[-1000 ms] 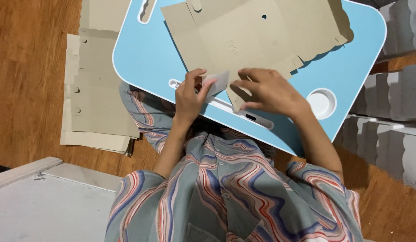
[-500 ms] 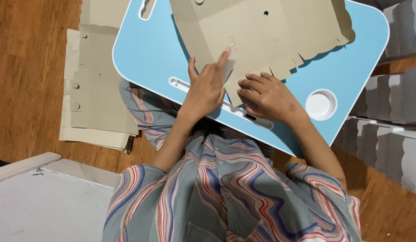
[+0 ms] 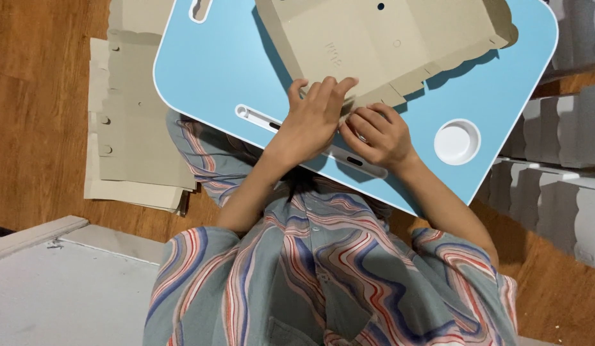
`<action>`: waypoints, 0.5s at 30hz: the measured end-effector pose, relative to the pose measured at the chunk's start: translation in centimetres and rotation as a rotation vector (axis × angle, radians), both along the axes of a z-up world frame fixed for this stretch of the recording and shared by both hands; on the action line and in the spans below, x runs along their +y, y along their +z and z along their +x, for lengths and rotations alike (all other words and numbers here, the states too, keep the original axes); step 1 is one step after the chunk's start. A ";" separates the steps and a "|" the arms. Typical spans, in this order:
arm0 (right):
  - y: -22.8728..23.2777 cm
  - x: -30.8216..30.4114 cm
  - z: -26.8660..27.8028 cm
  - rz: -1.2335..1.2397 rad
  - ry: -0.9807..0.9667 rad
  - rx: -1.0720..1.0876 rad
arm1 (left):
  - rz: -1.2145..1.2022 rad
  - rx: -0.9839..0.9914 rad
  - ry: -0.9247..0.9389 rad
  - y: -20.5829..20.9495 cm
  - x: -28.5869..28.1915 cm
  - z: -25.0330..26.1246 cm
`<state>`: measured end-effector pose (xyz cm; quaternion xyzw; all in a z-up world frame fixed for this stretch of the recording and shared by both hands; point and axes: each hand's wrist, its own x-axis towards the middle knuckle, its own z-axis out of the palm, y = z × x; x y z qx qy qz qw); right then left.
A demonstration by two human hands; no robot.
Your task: The person assembles a cardboard box by hand on a small blue table, folding the tabs and sides together before placing the completed box onto a stack of similar boxes.
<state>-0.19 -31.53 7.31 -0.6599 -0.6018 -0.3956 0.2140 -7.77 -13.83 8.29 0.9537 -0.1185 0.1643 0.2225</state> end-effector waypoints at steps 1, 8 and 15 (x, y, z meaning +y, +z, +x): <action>-0.5 0.1 0.0 -0.001 -0.001 0.001 | -0.001 0.001 -0.001 0.2 -0.1 0.3; 1.4 -0.2 0.1 -0.019 0.008 -0.011 | -0.137 -0.114 -0.111 2.7 0.8 1.4; 2.8 -0.6 0.5 -0.005 0.015 0.008 | -0.149 -0.144 -0.207 2.9 1.5 1.1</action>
